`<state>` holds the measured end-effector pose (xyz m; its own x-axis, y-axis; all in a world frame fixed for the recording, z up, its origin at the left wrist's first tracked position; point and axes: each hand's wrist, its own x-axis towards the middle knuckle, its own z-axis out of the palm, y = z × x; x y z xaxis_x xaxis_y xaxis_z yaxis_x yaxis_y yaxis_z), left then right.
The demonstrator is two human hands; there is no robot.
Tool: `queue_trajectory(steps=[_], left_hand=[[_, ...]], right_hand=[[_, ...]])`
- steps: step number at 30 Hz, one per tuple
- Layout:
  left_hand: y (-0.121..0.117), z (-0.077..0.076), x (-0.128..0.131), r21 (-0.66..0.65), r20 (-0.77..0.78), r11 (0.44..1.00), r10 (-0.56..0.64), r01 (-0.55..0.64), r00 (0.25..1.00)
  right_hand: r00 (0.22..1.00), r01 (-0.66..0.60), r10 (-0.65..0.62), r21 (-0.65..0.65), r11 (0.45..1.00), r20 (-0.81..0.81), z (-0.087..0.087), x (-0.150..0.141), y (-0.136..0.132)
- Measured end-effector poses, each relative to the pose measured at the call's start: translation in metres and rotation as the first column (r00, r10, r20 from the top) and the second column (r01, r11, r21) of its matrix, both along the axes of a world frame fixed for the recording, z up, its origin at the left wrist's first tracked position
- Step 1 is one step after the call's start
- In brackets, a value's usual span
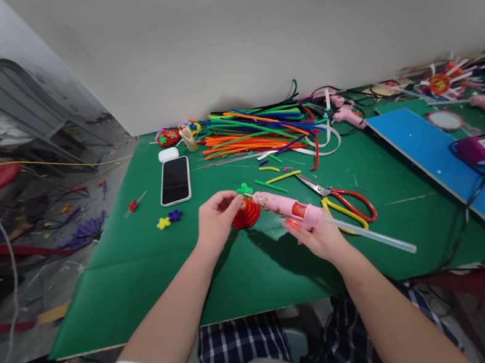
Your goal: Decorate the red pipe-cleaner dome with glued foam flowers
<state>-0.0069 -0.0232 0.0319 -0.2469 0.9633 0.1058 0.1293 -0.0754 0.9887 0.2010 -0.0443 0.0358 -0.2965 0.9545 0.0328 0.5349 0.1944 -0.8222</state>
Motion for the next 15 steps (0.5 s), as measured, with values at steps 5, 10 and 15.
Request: queue_trajectory(steps=[5, 10, 15], left_hand=[[0.0003, -0.0002, 0.0002, -0.005, -0.001, 1.000, 0.008, -0.008, 1.000], [0.0006, -0.0011, 0.0008, -0.010, 0.035, 1.000, 0.010, -0.010, 0.999], [0.0003, -0.0015, 0.0002, -0.011, 0.051, 1.000, -0.002, 0.003, 0.999]], right_hand=[[0.999, -0.006, 0.011, 0.093, 0.996, -0.054, -0.0036, -0.0003, 0.0008], [0.998, -0.002, 0.011, 0.133, 0.991, -0.067, -0.0048, -0.0006, 0.0014], [0.999, -0.010, 0.016, 0.120, 0.993, -0.051, -0.0033, 0.0000, 0.0012]])
